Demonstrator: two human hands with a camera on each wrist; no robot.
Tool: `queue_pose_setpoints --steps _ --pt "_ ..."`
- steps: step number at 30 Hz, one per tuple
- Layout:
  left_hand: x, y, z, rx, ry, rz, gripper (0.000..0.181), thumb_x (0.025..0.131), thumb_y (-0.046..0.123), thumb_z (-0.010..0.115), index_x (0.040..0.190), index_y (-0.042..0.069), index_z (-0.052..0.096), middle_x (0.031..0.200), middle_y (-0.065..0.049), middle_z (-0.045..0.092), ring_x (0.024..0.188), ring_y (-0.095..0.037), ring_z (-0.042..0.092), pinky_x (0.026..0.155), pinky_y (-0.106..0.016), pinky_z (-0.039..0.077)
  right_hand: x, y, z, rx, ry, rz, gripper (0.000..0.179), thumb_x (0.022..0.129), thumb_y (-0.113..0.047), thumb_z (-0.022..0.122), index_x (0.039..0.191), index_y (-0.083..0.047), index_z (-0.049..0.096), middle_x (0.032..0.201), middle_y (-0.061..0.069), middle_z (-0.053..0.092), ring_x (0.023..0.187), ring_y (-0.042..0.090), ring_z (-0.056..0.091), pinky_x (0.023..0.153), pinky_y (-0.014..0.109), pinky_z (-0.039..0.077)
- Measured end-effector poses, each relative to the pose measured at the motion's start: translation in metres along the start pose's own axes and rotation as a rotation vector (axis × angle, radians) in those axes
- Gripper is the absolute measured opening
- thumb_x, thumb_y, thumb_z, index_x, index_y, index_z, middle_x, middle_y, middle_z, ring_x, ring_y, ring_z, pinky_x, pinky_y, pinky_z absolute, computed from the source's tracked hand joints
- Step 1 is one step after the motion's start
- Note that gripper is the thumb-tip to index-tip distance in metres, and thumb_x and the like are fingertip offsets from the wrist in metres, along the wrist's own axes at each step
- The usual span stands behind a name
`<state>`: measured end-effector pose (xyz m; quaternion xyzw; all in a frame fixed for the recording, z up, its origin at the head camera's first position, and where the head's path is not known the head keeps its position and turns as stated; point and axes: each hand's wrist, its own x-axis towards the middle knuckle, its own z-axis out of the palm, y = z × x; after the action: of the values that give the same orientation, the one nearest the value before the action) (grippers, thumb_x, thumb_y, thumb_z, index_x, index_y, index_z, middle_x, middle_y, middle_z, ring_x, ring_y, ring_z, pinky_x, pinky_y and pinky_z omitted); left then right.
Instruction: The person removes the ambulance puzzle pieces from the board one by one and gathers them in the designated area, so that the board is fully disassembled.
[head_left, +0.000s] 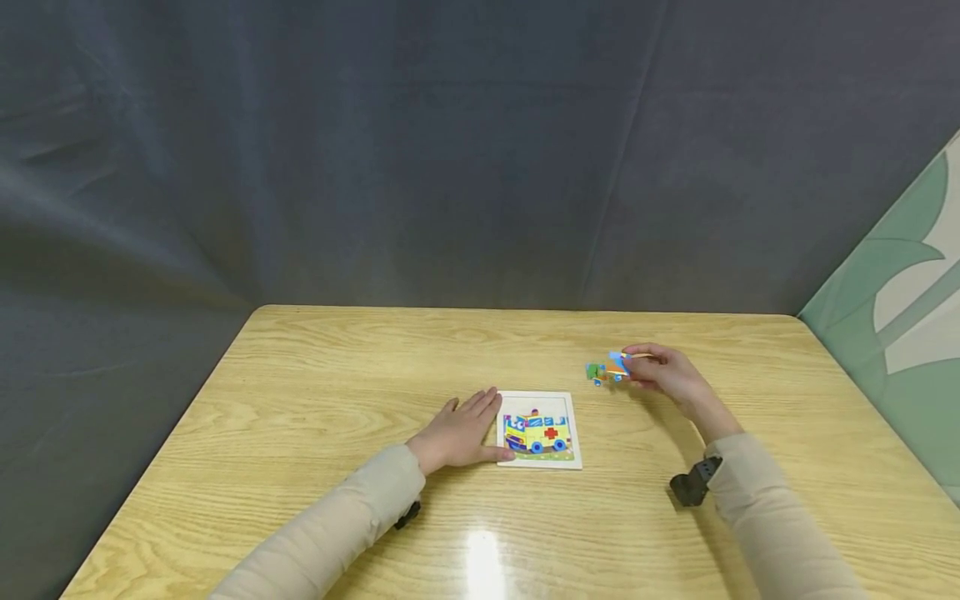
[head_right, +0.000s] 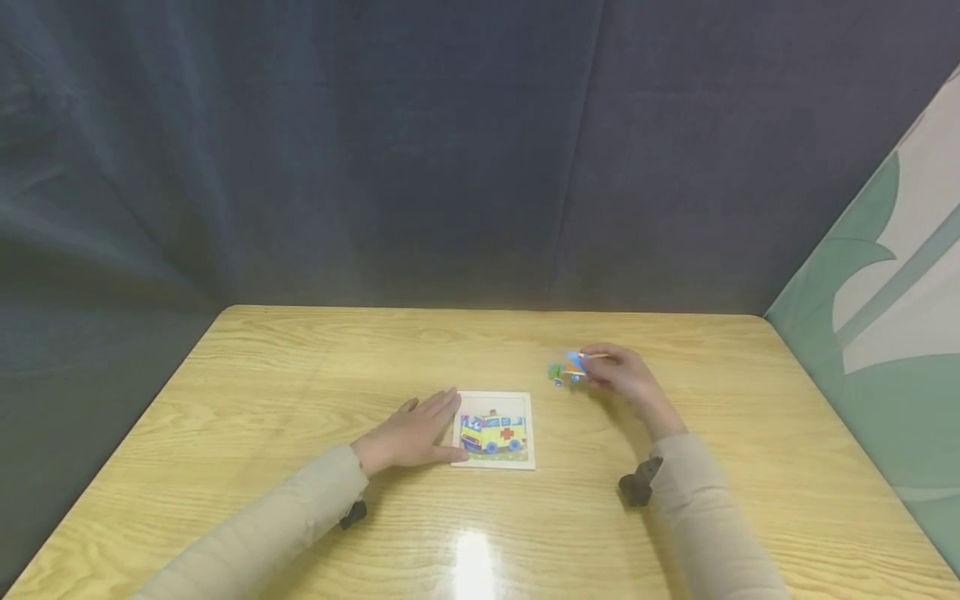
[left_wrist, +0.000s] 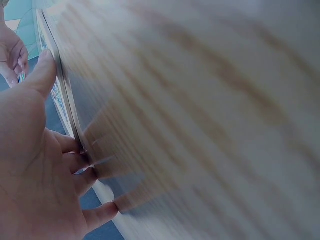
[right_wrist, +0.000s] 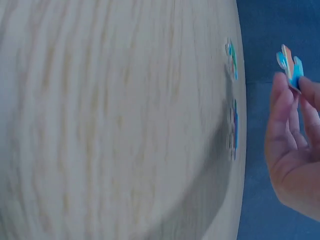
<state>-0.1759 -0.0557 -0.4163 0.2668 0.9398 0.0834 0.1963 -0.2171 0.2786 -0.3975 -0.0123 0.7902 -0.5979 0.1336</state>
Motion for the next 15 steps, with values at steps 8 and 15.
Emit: queue_pose_setpoints --steps 8,15 --pt "-0.001 0.002 -0.002 -0.006 -0.001 0.001 0.089 0.090 0.064 0.046 0.155 0.012 0.014 0.163 -0.004 0.010 0.151 -0.019 0.012 0.120 -0.051 0.018 -0.007 0.000 -0.010 0.016 0.214 0.050 0.040 0.097 -0.018 0.055 0.129 0.006 0.047 0.076 -0.026 0.062 0.072 -0.009 0.062 0.069 0.012 0.052" --pt "-0.001 0.001 -0.001 -0.002 0.001 -0.003 0.089 0.090 0.064 0.046 0.155 0.012 0.014 0.163 -0.004 0.010 0.151 -0.019 0.013 0.121 -0.051 0.017 -0.010 0.009 -0.026 0.016 0.262 0.114 0.047 0.097 -0.015 0.055 0.135 0.009 0.043 0.075 -0.027 0.059 0.071 -0.010 0.060 0.070 0.012 0.052"
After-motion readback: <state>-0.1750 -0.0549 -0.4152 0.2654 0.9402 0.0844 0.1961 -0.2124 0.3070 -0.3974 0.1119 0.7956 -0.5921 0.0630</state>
